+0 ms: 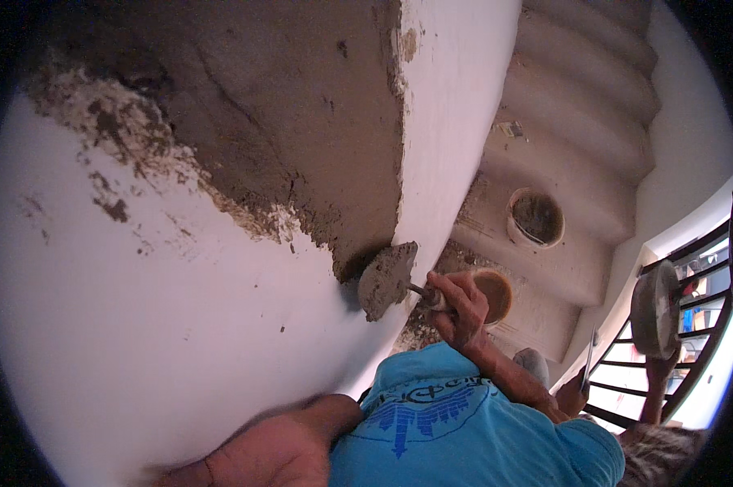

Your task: The person uses a trowel to apply cement mortar into a vertical crack on a white wall. They repeatedly scoop mortar from a bucket placed on the stairs and smooth the surface of the crack to fill it.

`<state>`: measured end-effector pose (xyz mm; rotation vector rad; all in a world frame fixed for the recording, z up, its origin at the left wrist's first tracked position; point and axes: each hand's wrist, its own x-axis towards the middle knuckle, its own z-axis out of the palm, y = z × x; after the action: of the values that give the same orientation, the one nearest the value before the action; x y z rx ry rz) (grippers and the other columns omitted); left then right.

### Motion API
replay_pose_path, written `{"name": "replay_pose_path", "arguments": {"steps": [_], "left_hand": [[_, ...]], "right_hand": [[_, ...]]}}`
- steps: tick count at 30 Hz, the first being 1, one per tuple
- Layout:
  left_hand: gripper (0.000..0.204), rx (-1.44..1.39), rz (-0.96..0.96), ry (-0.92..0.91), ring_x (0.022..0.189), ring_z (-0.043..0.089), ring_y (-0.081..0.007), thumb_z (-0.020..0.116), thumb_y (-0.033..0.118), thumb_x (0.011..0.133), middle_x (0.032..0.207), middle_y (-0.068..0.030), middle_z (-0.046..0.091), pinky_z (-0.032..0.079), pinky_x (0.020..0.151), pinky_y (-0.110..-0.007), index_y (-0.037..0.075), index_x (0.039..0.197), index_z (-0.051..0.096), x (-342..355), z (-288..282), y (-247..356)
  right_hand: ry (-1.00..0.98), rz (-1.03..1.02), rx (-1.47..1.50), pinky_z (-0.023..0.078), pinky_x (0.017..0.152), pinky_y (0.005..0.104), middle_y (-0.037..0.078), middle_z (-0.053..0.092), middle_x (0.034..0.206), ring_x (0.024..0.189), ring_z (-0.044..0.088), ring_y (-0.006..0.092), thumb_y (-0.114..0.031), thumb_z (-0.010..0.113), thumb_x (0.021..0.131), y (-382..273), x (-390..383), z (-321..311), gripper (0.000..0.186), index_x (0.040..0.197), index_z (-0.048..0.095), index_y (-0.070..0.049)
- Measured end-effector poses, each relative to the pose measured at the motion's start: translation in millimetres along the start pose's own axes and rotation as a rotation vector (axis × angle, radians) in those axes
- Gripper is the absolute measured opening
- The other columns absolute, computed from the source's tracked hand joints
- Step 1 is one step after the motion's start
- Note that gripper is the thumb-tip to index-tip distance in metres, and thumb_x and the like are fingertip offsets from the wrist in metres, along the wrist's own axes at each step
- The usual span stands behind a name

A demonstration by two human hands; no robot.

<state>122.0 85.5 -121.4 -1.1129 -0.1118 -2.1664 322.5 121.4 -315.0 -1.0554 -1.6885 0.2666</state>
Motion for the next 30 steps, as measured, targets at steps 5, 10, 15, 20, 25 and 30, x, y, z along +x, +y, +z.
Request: {"name": "replay_pose_path", "arguments": {"steps": [5,10,15,20,25,30], "left_hand": [[0.045,0.008,0.005,-0.065,0.146,0.02,-0.0343,0.035,0.019,0.104,0.156,-0.0196,0.024,0.017,0.122,-0.05,0.008,0.148,0.034,0,-5,4],[0.044,-0.048,-0.016,0.08,0.147,0.02,-0.0339,0.033,0.018,0.105,0.157,-0.0178,0.025,0.016,0.122,-0.051,0.009,0.148,0.033,-3,8,0],[0.043,0.089,-0.026,-0.08,0.146,0.023,-0.0322,0.032,0.019,0.105,0.155,-0.0172,0.03,0.022,0.121,-0.051,0.009,0.147,0.034,-5,-1,-1],[0.045,0.053,0.002,-0.106,0.146,0.021,-0.0325,0.031,0.019,0.105,0.155,-0.0192,0.027,0.022,0.121,-0.049,0.006,0.148,0.032,0,-9,6],[0.047,-0.019,0.001,0.003,0.147,0.019,-0.0328,0.03,0.019,0.105,0.155,-0.0212,0.025,0.022,0.122,-0.046,0.004,0.149,0.029,-4,0,9],[0.047,-0.008,0.009,-0.079,0.147,0.018,-0.0333,0.029,0.016,0.104,0.155,-0.0228,0.024,0.024,0.122,-0.044,0.002,0.149,0.029,-2,-4,12]], "right_hand": [[-0.043,0.006,0.05,0.053,0.069,0.0394,0.014,0.061,0.097,0.083,0.063,0.0288,-0.01,0.078,0.063,2,-6,4,0.069,0.13,0.059,-0.009],[-0.14,0.045,0.074,0.053,0.071,0.0395,0.015,0.062,0.098,0.084,0.063,0.0296,-0.009,0.078,0.065,7,-18,17,0.07,0.132,0.057,-0.008],[-0.162,0.021,0.055,0.053,0.069,0.0389,0.014,0.063,0.098,0.081,0.064,0.0294,-0.008,0.075,0.063,17,-20,11,0.067,0.128,0.06,-0.008],[-0.005,-0.046,0.081,0.052,0.064,0.0381,0.015,0.065,0.095,0.074,0.065,0.029,-0.005,0.072,0.061,1,1,-1,0.061,0.121,0.065,-0.004],[-0.075,-0.027,0.04,0.053,0.065,0.0376,0.015,0.065,0.095,0.074,0.065,0.03,-0.007,0.072,0.063,-7,9,-6,0.06,0.122,0.063,-0.003],[-0.124,-0.043,0.039,0.053,0.064,0.0352,0.014,0.065,0.093,0.073,0.065,0.0274,-0.006,0.07,0.062,5,-12,-1,0.062,0.124,0.063,-0.004]]}}
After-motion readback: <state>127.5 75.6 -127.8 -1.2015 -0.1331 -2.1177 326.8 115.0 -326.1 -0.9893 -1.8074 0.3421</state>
